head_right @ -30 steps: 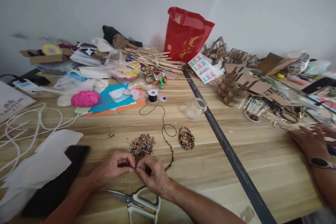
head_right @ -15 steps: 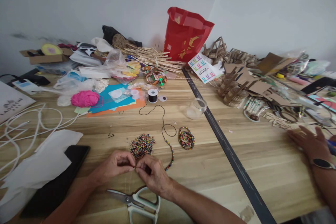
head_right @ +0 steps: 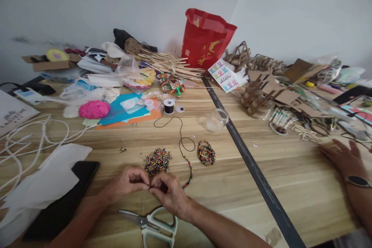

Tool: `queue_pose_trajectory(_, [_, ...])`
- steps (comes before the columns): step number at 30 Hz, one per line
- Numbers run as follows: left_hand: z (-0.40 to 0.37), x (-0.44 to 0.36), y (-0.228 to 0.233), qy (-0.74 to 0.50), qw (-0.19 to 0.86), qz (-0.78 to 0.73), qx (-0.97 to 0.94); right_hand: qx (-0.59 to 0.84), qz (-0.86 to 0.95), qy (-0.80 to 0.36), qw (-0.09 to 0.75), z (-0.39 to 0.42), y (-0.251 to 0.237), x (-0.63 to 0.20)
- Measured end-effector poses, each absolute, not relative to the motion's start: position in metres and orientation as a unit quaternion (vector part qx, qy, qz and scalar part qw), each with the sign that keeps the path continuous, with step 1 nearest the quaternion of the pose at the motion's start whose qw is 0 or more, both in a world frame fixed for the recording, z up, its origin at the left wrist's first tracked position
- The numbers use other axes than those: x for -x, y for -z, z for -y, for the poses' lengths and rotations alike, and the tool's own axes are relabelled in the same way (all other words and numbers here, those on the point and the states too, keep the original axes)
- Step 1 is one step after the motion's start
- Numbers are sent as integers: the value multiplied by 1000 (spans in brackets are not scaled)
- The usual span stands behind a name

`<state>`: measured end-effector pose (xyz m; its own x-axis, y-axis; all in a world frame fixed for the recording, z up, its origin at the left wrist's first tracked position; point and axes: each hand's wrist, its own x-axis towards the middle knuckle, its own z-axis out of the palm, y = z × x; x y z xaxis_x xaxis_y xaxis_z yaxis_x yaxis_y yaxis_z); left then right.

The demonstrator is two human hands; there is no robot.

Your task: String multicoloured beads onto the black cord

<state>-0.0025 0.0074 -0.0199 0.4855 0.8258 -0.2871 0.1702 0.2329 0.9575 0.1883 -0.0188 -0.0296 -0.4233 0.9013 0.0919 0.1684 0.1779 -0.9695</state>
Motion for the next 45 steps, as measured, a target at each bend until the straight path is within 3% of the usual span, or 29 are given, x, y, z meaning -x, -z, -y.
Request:
queue_pose_trajectory(34, [-4, 1, 13, -238, 621, -421, -616, 367, 688, -498, 378, 19, 30, -188])
queue_pose_trajectory(45, [-9, 8, 6, -246, 585, -403, -659, 295, 801, -298, 427, 23, 13, -195])
